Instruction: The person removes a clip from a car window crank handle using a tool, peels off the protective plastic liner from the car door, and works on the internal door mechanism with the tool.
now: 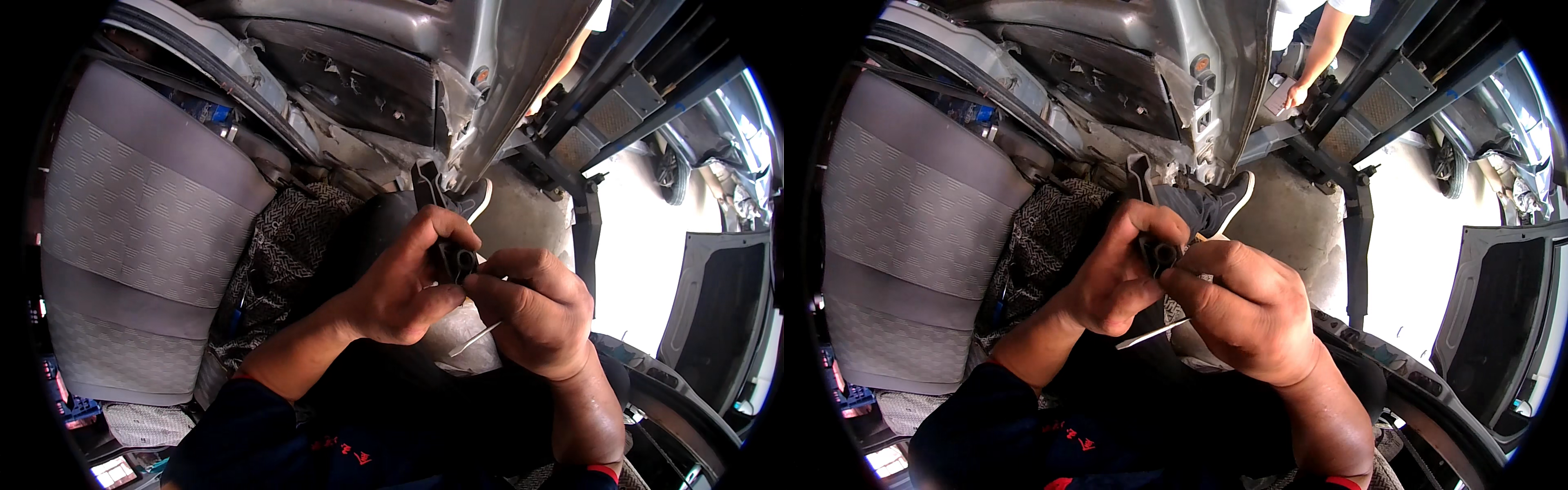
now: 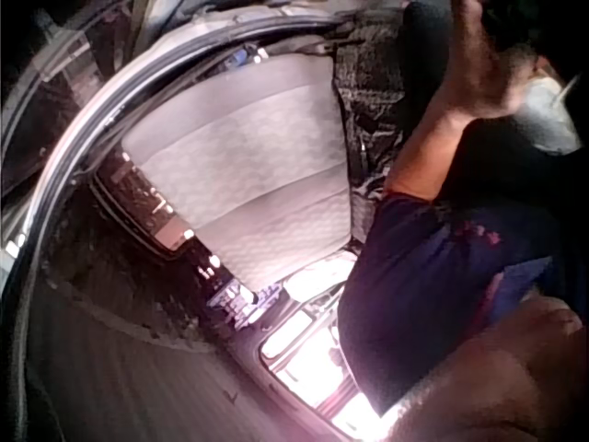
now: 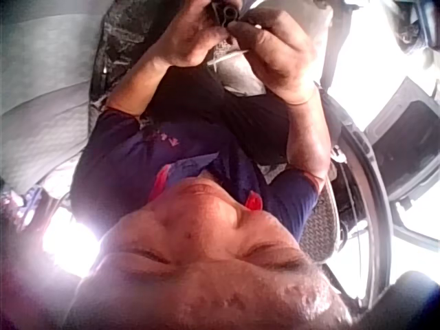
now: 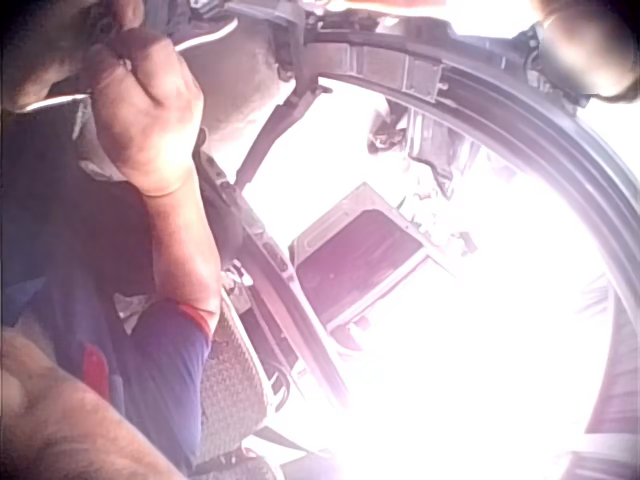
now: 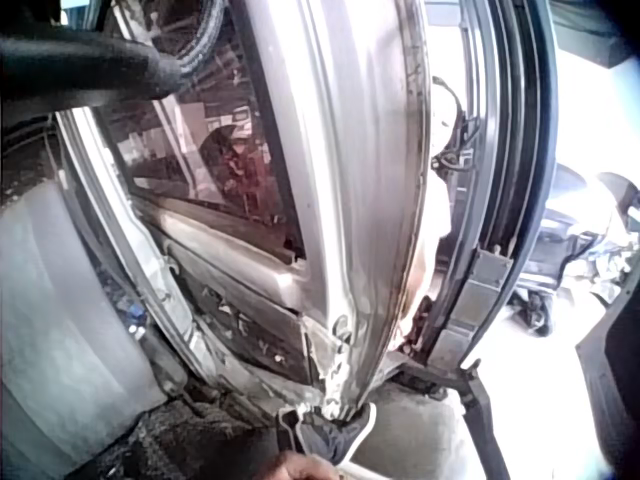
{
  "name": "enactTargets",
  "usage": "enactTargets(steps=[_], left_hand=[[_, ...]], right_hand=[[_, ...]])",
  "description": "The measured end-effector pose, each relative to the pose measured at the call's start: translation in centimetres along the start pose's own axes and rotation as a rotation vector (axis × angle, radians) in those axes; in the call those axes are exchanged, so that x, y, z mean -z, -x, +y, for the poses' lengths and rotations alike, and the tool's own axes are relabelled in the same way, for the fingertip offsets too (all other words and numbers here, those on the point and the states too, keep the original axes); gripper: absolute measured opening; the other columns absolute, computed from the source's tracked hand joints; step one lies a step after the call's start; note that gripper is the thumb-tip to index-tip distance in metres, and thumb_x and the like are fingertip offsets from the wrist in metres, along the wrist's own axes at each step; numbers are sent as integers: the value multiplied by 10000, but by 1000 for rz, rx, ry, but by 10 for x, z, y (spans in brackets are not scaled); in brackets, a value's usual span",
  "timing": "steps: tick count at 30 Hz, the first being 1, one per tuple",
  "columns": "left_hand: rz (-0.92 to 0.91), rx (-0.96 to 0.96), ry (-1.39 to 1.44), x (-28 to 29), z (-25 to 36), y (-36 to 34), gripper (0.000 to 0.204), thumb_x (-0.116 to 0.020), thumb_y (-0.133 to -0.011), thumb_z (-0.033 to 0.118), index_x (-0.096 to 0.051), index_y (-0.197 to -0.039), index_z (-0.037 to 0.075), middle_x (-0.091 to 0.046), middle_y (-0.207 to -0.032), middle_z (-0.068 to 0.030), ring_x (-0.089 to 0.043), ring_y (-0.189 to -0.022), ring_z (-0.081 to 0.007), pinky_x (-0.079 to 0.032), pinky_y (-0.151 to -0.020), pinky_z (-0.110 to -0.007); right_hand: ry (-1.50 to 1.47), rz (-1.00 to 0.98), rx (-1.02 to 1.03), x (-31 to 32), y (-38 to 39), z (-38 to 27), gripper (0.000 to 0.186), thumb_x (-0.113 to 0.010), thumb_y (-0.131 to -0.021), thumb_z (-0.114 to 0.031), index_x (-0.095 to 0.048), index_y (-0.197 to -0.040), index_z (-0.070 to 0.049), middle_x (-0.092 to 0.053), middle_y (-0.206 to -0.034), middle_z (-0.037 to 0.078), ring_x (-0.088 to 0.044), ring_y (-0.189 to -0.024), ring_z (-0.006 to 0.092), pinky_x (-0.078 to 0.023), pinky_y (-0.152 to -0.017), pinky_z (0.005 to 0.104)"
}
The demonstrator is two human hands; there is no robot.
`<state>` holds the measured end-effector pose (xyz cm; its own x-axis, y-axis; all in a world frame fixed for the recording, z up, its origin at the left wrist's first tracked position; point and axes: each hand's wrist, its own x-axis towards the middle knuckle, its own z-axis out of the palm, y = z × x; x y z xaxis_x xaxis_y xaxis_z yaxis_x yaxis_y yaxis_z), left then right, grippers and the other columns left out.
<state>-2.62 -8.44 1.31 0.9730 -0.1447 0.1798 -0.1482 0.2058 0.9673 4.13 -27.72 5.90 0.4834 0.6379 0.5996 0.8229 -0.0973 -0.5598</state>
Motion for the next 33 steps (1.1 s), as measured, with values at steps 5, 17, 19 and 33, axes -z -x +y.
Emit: enactTargets(steps=[5,17,19,33], left_hand=[[-74,-144,-187,11,-5,-2,428,-607,-849,135,-432,-1224,24,-517,-1116,-128,-472,-980,-157,-418,-922,-332],[-3,-175,-17,8,-15,1,416,-592,-825,153,-441,-1198,49,-527,-1122,-169,-496,-963,-174,-439,-908,-343],[-31,-221,48,10,-17,2,443,-609,-802,101,-472,-1217,27,-529,-1166,-158,-516,-1076,-203,-431,-1000,-365],[115,-115,148,-7,-20,9,424,-592,-886,255,-433,-1213,38,-524,-1155,-163,-502,-1037,-187,-418,-970,-367]], right_hand=[[-101,-23,-73,0,0,0,305,-788,-671,67,-739,-952,-43,-667,-935,67,-703,-794,229,-569,-648,327],[-237,55,-299,-9,2,-1,277,-855,-712,-1,-716,-950,-34,-702,-934,117,-706,-816,237,-559,-672,328],[-295,62,-303,-10,2,-1,276,-854,-709,7,-717,-946,-29,-708,-942,125,-705,-847,252,-560,-715,338],[-755,206,-518,-34,20,-10,205,-812,-815,39,-686,-974,12,-595,-1039,66,-595,-953,150,-475,-886,280]])
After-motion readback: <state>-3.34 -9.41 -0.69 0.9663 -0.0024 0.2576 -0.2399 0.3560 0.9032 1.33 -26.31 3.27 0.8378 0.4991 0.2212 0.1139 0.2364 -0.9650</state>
